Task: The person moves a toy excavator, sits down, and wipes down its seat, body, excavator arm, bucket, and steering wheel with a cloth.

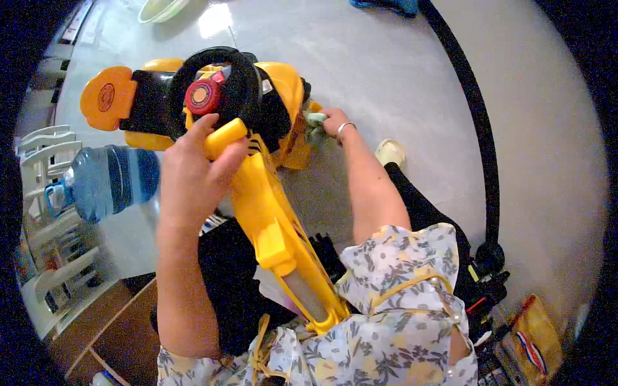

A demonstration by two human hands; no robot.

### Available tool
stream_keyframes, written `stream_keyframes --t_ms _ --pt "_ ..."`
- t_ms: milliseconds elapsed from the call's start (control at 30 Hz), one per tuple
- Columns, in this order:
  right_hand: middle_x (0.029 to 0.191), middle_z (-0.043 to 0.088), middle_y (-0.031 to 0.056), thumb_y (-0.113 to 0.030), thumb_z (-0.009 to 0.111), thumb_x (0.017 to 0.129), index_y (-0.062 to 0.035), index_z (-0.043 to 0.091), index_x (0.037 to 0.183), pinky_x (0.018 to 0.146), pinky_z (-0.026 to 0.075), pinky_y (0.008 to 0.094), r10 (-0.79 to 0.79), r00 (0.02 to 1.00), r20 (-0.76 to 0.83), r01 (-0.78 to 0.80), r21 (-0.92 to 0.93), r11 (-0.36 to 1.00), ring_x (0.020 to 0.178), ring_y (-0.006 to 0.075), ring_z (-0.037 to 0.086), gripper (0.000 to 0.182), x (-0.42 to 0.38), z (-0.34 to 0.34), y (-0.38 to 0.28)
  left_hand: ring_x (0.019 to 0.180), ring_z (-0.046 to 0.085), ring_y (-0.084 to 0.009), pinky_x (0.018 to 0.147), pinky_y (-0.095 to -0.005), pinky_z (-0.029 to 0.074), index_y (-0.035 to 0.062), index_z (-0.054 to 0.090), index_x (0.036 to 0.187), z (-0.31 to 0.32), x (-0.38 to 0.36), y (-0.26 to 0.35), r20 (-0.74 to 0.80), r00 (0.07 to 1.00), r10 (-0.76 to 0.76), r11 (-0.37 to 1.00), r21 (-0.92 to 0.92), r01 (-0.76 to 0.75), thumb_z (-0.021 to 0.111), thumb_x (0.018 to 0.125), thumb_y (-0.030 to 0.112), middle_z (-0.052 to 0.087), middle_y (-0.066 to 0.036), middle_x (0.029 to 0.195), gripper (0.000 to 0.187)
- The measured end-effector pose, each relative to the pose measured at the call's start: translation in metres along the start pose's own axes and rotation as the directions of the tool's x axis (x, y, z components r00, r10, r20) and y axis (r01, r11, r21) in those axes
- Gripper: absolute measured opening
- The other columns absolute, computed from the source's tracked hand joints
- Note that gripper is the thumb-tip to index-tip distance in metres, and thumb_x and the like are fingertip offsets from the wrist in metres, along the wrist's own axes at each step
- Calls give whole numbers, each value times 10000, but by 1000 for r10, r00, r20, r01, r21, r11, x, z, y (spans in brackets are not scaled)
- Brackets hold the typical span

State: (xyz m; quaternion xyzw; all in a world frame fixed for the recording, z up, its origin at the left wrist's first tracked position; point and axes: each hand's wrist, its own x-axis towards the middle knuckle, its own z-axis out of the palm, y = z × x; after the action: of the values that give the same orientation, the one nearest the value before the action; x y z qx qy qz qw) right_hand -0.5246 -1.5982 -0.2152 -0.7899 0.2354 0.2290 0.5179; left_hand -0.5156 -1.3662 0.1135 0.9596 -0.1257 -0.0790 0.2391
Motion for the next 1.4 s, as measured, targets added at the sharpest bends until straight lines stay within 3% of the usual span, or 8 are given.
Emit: stream_keyframes --t_ms 233,333,433,667,767,867,1167,1400 --pt "917 682 75 -69 541 723 -90 686 1018 754 492 322 -112 974 195 101 66 993 828 216 629 329 -35 -2 -24 942 614 -388 868 -430 473 -61 601 1116 -3 2 -2 37 999 -26 1000 7 26 656 744 326 644 -256 986 540" --pt "1041 675 110 -144 590 739 -103 661 1074 793 502 350 -305 930 207 362 -361 859 916 297 644 344 -25 40 -22 936 618 -390 863 -434 474 -62 604 1109 -3 -1 -5 24 1000 -18 1000 -1 18 655 744 327 644 -257 983 536" --pt "1104 663 87 -212 589 835 -140 651 1100 785 527 396 63 964 260 163 -757 632 1013 281 639 281 -49 50 -60 937 617 -391 863 -436 473 -61 605 1108 -3 -1 6 33 999 -22 1000 -3 22 655 744 330 643 -258 980 536" --pt "1119 671 9 -239 563 878 -200 662 1112 759 531 389 147 966 212 170 -953 251 998 213 656 258 -58 59 -78 967 605 -394 875 -442 465 -59 602 1104 -7 -10 24 74 996 -52 999 -13 53 660 750 303 630 -274 999 510" --pt "1106 676 38 -253 584 868 -188 658 1127 756 532 377 2 971 239 220 -893 392 985 232 660 277 -48 71 -56 975 599 -404 880 -442 463 -59 597 1105 -4 -10 10 52 998 -35 999 -5 36 667 752 290 623 -283 1013 502" --pt "1087 677 83 -212 611 835 -159 643 1149 782 527 379 113 989 97 -39 -563 826 986 272 654 320 0 88 -16 979 597 -405 887 -437 462 -61 595 1103 -5 -4 5 41 999 -18 1000 -3 18 672 753 289 624 -284 1007 501" --pt "940 685 103 -35 553 692 -25 669 1011 758 495 336 -59 964 260 64 -11 998 870 211 624 340 -10 18 3 946 610 -399 859 -435 473 -72 595 1097 -3 -3 4 28 1000 1 1000 -18 -1 668 757 298 637 -273 968 507" --pt "848 669 67 -206 614 736 -44 694 819 789 458 348 -188 962 197 200 -42 979 820 239 579 198 -8 -7 1 941 615 -391 858 -433 473 -69 601 1096 -4 -5 4 46 999 -21 999 -47 23 666 751 309 641 -265 967 517"
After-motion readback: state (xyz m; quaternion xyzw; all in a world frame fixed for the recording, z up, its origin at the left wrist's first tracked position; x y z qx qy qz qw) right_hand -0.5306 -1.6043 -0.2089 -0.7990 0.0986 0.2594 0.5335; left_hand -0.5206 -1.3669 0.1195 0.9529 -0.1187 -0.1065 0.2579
